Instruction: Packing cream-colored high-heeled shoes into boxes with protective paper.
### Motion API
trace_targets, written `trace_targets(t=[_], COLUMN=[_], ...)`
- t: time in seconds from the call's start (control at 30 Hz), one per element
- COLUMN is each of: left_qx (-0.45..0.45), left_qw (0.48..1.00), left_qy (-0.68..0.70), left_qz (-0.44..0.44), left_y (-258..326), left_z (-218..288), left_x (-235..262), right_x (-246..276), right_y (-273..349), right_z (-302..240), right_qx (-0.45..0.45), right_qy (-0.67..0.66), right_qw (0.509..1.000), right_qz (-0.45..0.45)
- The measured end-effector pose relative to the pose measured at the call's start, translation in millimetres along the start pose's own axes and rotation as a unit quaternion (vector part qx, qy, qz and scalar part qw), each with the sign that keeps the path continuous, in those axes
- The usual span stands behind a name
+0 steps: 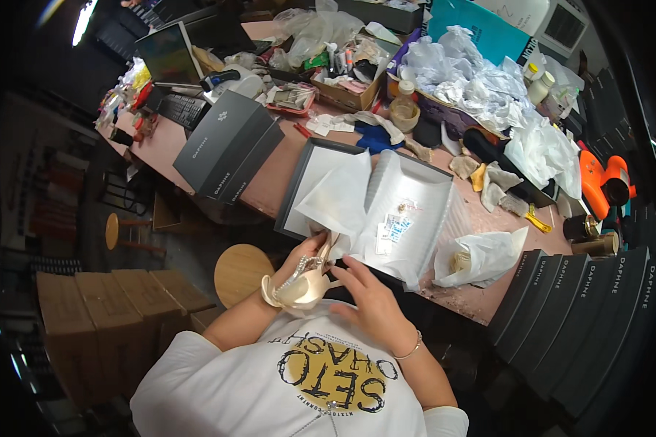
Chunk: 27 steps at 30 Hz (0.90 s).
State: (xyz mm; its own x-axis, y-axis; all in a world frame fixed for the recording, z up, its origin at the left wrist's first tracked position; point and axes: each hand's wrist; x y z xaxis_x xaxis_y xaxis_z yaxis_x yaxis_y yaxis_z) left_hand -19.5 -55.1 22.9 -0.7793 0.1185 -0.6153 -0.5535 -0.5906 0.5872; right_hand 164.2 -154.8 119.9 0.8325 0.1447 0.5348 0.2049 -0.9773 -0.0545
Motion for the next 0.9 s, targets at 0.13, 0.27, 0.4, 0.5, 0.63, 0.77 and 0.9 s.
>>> trace_targets(t=[0.13,0.27,0.4,0.5,0.63,0.77,0.9], left_qx=[-0.128,0.023,0.092,0.079,-0.091,-0.221,-0.229], left_qw=[0.953,1.0,0.985,0.987,0.982,0.966,0.943], left_qy=[-0.272,0.015,0.149,0.132,-0.01,-0.075,-0.242], left_qz=[-0.027,0.008,0.005,-0.046,0.164,0.108,0.017], left_y=[19.0,3.7,-7.4,-3.4,-23.4,-29.7,-7.0], left_z=[3.5,2.0,3.7,7.8,-18.3,-23.5,8.1], left_x=[-2.0,-3.9,-4.8,-9.1,-20.4,-12.0,-19.2], right_x=[-1.5,2.0,0.4,-2.1,-20.3,-33.0,-18.6], right_y=[6.9,8.6,9.7,4.8,-6.0,7.7,25.7], right_z=[11.4,5.3,-1.6,-15.9,-22.0,14.8,31.4], right_qx=[0.033,0.041,0.056,0.099,0.058,0.002,-0.123], right_qy=[-0.025,-0.049,-0.073,-0.084,0.098,0.08,-0.352], right_qw=[0.998,0.998,0.995,0.991,0.993,0.997,0.926], right_qz=[0.046,0.029,0.038,0.038,0.025,0.02,0.057])
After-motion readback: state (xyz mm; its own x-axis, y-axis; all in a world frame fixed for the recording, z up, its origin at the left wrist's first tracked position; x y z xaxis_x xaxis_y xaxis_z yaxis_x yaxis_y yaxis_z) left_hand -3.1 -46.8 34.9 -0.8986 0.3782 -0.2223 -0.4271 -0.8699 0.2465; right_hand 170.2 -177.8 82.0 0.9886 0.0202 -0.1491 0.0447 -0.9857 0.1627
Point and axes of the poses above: each hand's wrist, its own y-axis away from the middle knuckle, its own x-axis out of the back of the hand, z = x × y, and after that the axes turned 2 degrees about z, right-handed
